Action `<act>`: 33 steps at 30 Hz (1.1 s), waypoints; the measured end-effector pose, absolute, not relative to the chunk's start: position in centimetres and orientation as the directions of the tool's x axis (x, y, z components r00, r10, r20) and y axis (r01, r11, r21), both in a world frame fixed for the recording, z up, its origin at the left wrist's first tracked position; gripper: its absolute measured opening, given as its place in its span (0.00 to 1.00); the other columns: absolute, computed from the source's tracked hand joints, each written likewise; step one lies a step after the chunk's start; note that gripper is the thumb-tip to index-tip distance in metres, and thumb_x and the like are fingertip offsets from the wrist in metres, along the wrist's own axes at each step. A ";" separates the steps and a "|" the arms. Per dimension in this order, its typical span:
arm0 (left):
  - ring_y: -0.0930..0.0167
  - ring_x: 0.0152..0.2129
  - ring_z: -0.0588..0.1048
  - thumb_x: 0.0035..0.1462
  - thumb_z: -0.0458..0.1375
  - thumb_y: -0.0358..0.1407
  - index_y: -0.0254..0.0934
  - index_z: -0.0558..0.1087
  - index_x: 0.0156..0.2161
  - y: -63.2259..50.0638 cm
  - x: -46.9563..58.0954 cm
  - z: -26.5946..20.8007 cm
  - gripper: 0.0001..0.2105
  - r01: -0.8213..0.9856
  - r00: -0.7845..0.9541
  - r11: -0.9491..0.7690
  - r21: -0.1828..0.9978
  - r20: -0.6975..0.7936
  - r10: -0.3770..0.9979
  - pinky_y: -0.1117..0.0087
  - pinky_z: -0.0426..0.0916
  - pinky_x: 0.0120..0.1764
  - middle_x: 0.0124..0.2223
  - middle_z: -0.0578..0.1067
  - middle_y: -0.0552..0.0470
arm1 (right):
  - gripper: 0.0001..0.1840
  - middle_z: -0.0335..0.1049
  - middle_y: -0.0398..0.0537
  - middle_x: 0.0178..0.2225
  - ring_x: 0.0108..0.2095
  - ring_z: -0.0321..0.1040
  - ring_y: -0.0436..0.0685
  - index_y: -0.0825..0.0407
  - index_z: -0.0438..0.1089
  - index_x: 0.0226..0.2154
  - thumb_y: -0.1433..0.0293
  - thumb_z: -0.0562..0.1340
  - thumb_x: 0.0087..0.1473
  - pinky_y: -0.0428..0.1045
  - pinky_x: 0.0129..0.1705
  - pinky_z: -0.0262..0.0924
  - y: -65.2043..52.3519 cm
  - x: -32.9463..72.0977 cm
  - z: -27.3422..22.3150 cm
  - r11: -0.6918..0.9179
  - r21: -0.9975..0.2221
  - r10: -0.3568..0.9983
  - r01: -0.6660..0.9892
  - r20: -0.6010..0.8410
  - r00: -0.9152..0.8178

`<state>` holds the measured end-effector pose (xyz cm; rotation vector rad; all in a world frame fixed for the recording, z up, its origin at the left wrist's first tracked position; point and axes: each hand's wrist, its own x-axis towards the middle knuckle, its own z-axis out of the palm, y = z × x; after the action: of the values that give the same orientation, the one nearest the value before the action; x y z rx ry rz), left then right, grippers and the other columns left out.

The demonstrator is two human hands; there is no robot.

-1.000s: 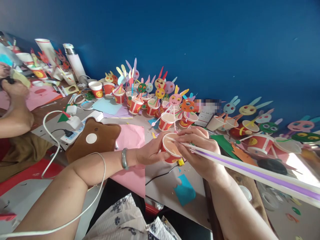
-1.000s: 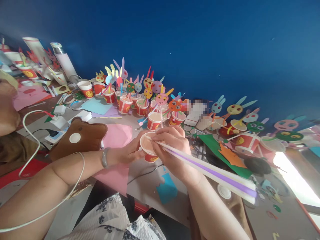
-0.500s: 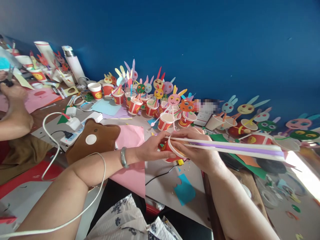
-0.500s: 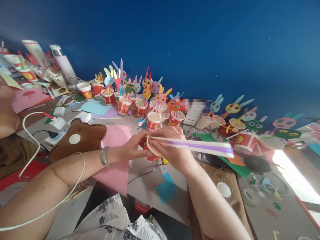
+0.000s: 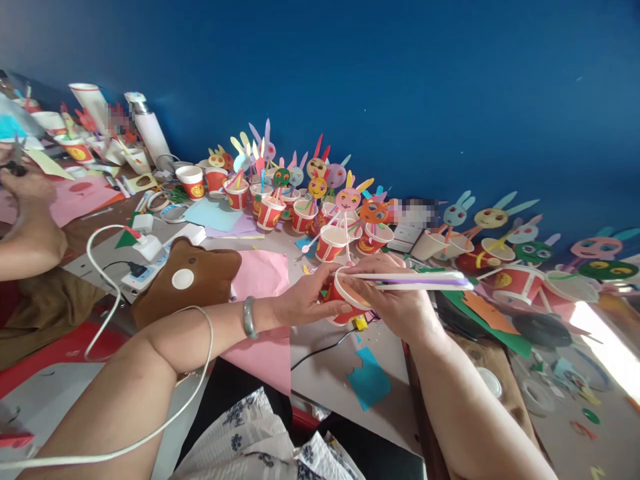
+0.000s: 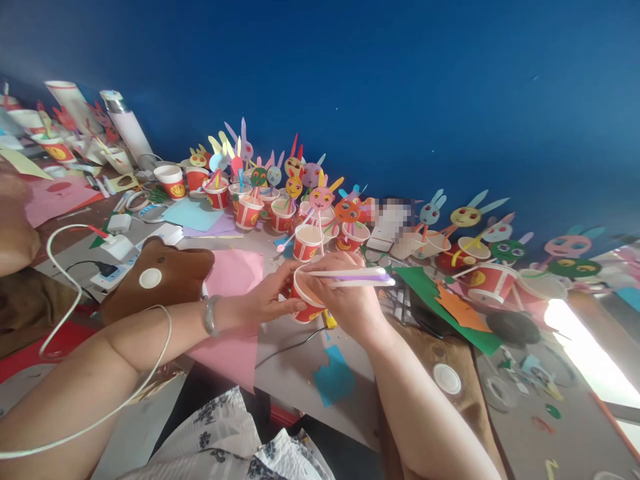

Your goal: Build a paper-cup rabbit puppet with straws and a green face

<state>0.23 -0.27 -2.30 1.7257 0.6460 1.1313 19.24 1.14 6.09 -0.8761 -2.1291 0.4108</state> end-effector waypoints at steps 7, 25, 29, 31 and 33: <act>0.63 0.42 0.77 0.56 0.65 0.51 0.39 0.62 0.57 0.2 0.2 -1.8 0.30 -0.106 0.314 -0.374 0.921 0.388 0.866 0.64 0.72 0.41 0.49 0.76 0.42 | 0.23 0.80 0.50 0.44 0.46 0.76 0.65 0.47 0.77 0.45 0.54 0.72 0.50 0.59 0.49 0.70 1.6 19.8 5.9 0.613 -0.679 0.789 0.404 0.500 -0.357; 0.63 0.47 0.76 0.50 0.68 0.52 0.44 0.62 0.62 2.0 -0.5 -0.9 0.37 -0.220 0.261 0.060 0.974 -0.001 0.965 0.59 0.72 0.48 0.48 0.76 0.46 | 0.43 0.72 0.58 0.56 0.55 0.72 0.65 0.50 0.58 0.64 0.64 0.71 0.48 0.59 0.54 0.68 4.4 19.4 2.7 0.567 -0.690 0.815 0.450 0.389 -0.430; 0.60 0.54 0.72 0.44 0.73 0.48 0.41 0.66 0.59 2.4 -1.0 -0.9 0.38 -0.012 0.032 -0.301 0.954 0.301 0.953 0.58 0.68 0.55 0.55 0.73 0.43 | 0.44 0.71 0.57 0.57 0.54 0.72 0.66 0.47 0.55 0.65 0.67 0.69 0.48 0.60 0.53 0.68 4.8 19.6 2.5 0.598 -0.596 0.796 0.536 0.367 -0.481; 0.60 0.53 0.72 0.46 0.72 0.46 0.38 0.71 0.53 2.4 -1.4 -0.4 0.30 0.102 -0.003 -0.456 0.884 0.458 0.889 0.58 0.66 0.55 0.54 0.74 0.42 | 0.44 0.70 0.58 0.58 0.53 0.72 0.66 0.48 0.53 0.66 0.67 0.68 0.49 0.61 0.53 0.68 4.8 19.5 2.4 0.632 -0.565 0.767 0.530 0.363 -0.529; 0.62 0.48 0.75 0.51 0.69 0.44 0.38 0.74 0.46 2.4 -1.8 0.1 0.19 0.192 0.033 -0.548 0.814 0.553 0.833 0.58 0.67 0.54 0.48 0.78 0.43 | 0.44 0.70 0.59 0.58 0.53 0.73 0.66 0.48 0.53 0.66 0.67 0.67 0.49 0.60 0.52 0.68 4.8 19.4 2.2 0.668 -0.540 0.735 0.512 0.371 -0.567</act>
<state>-1.79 2.40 0.11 1.7807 1.0369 1.5521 19.43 4.80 2.25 -0.9599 -2.3024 0.5051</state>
